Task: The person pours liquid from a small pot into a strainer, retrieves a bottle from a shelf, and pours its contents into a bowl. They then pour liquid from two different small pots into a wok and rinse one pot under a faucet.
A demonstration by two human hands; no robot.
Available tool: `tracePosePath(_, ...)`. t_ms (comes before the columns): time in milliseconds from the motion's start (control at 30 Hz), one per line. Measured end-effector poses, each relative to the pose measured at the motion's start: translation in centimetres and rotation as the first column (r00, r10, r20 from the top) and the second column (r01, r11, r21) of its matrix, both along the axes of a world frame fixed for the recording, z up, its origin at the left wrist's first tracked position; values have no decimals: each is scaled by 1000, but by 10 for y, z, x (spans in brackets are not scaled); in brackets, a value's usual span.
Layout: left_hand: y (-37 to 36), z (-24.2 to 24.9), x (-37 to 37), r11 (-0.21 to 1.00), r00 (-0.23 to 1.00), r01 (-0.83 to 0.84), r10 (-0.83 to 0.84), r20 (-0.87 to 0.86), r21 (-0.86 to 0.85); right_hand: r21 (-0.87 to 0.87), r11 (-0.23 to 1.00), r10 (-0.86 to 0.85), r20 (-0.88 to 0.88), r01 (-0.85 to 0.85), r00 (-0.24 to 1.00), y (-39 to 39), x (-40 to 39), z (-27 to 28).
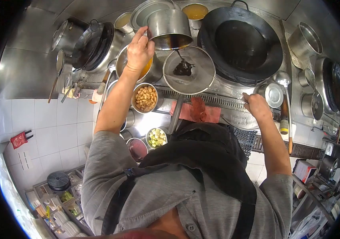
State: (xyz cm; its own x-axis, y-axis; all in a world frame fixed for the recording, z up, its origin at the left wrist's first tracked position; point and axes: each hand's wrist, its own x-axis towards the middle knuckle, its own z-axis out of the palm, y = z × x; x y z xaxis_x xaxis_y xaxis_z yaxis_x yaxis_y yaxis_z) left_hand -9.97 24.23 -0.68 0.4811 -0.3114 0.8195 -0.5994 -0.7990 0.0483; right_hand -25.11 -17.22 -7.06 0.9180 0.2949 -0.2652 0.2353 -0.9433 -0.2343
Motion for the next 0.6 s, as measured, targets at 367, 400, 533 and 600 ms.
tracePosePath(367,-2,10,-10,1000,1000,13,-13,-4,-15,11,1000,14,18,-14,1000,-3,2,-7)
tracePosePath(400,-2,10,-10,1000,1000,25,-24,17,-16,11,1000,16,21,-16,1000,-3,2,-6)
tracePosePath(533,-2,12,-13,1000,1000,14,-14,-6,-14,31,999,24,23,-24,999,-3,3,-8)
tracePosePath(600,-1,12,-14,1000,1000,18,-18,5,-15,29,999,24,24,-25,999,-2,3,-6)
